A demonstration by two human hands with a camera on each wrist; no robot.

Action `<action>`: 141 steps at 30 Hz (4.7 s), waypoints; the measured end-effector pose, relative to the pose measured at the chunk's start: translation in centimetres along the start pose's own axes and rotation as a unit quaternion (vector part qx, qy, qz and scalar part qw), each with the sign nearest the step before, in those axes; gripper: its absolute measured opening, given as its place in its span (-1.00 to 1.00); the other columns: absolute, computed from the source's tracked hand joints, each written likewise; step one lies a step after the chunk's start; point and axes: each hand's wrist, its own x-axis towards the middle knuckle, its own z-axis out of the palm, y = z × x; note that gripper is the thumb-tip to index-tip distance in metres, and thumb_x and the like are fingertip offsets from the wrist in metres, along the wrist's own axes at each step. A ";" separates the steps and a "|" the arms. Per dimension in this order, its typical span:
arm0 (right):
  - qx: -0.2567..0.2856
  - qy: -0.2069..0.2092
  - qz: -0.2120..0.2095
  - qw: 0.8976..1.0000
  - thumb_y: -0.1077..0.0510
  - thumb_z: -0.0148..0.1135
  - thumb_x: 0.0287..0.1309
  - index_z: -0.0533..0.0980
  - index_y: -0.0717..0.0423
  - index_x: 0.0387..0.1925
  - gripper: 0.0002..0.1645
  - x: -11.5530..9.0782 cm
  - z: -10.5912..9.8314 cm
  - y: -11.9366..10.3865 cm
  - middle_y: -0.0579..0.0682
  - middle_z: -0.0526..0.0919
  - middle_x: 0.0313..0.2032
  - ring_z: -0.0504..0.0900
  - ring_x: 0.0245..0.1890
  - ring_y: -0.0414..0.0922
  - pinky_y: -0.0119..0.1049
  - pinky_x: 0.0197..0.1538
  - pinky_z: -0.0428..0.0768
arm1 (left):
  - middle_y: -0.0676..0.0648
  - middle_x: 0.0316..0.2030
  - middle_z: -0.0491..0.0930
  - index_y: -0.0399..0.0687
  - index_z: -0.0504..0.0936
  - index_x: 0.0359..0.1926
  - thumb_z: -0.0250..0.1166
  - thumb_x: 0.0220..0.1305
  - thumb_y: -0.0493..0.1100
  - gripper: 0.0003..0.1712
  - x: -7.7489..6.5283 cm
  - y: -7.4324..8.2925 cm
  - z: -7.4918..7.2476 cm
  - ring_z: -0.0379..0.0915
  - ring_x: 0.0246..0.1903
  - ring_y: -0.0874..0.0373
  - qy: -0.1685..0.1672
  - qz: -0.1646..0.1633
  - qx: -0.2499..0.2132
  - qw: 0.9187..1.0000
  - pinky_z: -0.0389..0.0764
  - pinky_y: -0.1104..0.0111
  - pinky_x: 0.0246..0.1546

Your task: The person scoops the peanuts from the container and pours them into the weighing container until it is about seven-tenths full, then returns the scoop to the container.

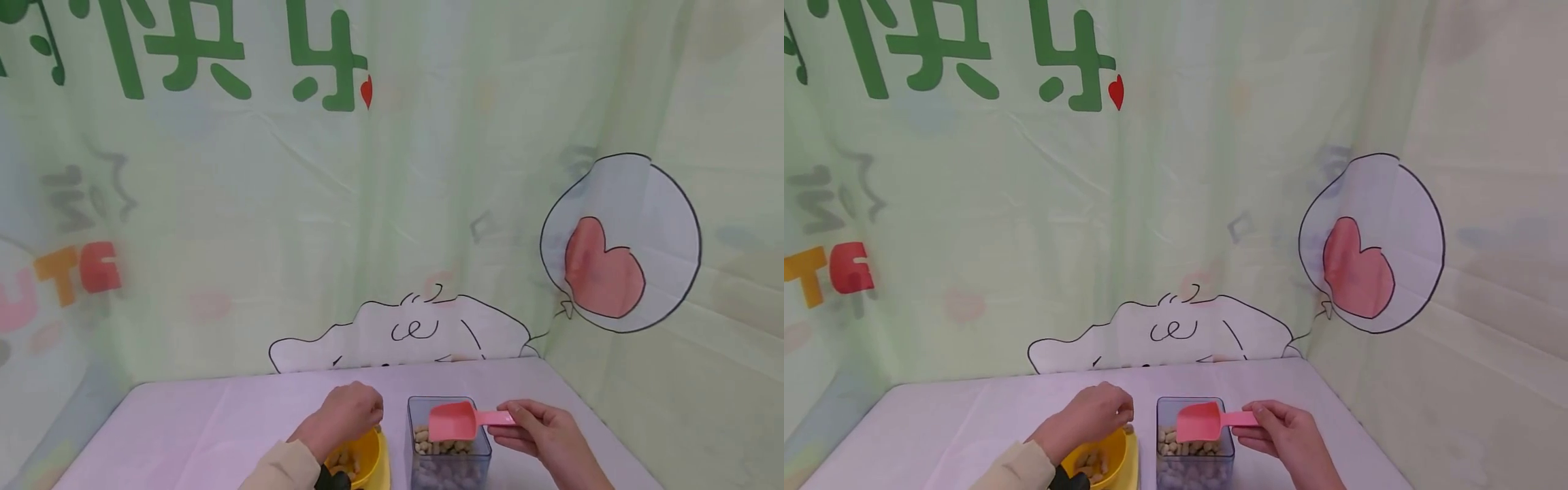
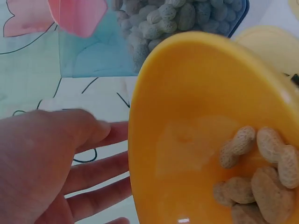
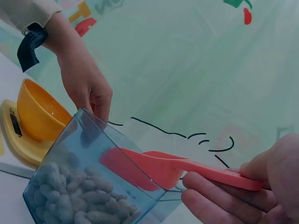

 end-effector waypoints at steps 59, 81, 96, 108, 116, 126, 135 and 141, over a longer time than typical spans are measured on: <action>-0.013 0.014 0.003 1.000 0.10 0.06 0.46 0.41 0.55 0.17 -0.46 0.0 -0.5 1.0 0.22 0.75 -0.17 0.79 -0.19 0.10 -0.09 -0.08 0.73 | 0.05 -0.59 0.36 -0.01 0.61 -0.58 0.22 0.24 0.00 -0.69 -5.2 0.0 -3.1 0.27 -0.55 0.20 -0.099 -0.082 -0.059 0.990 0.28 0.43 -0.56; -0.062 0.032 -0.018 0.997 0.12 0.07 0.45 0.48 0.48 0.11 -0.53 0.1 0.8 -1.1 0.21 0.74 -0.13 0.79 -0.21 0.00 -0.16 -0.11 0.75 | -0.11 0.56 0.03 -0.18 0.05 0.54 0.13 0.14 0.57 0.23 -3.2 4.5 0.0 -0.08 0.55 -0.02 0.009 0.020 -0.049 0.999 0.16 -0.04 0.49; -0.219 0.081 -0.086 0.969 0.22 0.18 0.35 0.63 0.31 -0.12 -0.77 -0.4 3.1 -3.4 0.07 0.75 -0.30 0.76 -0.36 -0.11 -0.26 -0.24 0.76 | -0.14 0.54 0.08 -0.17 0.09 0.53 0.03 0.07 0.67 0.30 -1.8 6.0 2.3 0.01 0.53 -0.03 0.011 -0.022 -0.033 0.999 0.18 -0.02 0.49; -0.421 0.115 -0.185 0.881 0.27 0.22 0.28 0.65 0.18 -0.34 -0.88 -1.1 5.8 -4.3 -0.09 0.69 -0.54 0.58 -0.59 -0.29 -0.44 -0.49 0.61 | -0.11 0.55 0.07 -0.12 0.09 0.54 -0.16 0.12 0.71 0.26 -1.7 6.1 2.5 -0.02 0.54 0.00 0.013 -0.007 0.016 1.000 0.18 0.00 0.49; -0.480 0.100 -0.179 0.853 0.26 0.23 0.25 0.67 0.14 -0.41 -0.85 -1.2 6.5 -4.6 -0.15 0.57 -0.65 0.39 -0.65 -0.23 -0.45 -0.57 0.40 | -0.12 0.54 0.10 -0.13 0.13 0.52 -0.15 0.13 0.70 0.24 -1.5 6.0 2.9 0.01 0.53 0.02 0.009 -0.011 0.033 0.999 0.17 0.04 0.50; -0.355 0.027 -0.139 0.924 0.35 0.14 0.26 0.66 0.26 -0.40 -0.81 1.0 5.0 -4.3 -0.01 0.67 -0.53 0.64 -0.59 -0.18 -0.39 -0.53 0.66 | -0.10 0.53 0.12 -0.11 0.15 0.52 -0.20 0.14 0.71 0.24 -1.4 6.2 3.0 0.04 0.52 0.02 0.012 -0.014 0.036 0.999 0.19 0.04 0.50; -0.306 -0.072 -0.103 0.944 0.33 0.09 0.34 0.63 0.34 -0.35 -0.78 0.9 4.3 -3.8 0.03 0.65 -0.55 0.69 -0.55 -0.11 -0.25 -0.45 0.73 | -0.12 0.53 0.11 -0.13 0.14 0.52 -0.21 0.14 0.71 0.24 -1.8 6.3 2.7 0.03 0.52 0.00 0.016 -0.010 0.041 0.999 0.21 0.04 0.49; -0.284 -0.087 -0.107 0.949 0.32 0.07 0.33 0.63 0.33 -0.41 -0.74 1.0 5.2 -2.9 0.03 0.67 -0.58 0.71 -0.57 -0.08 -0.23 -0.47 0.73 | -0.13 0.53 0.11 -0.15 0.15 0.51 -0.20 0.14 0.70 0.25 -1.9 6.3 2.6 0.02 0.53 0.00 0.017 -0.006 0.047 0.999 0.21 0.05 0.49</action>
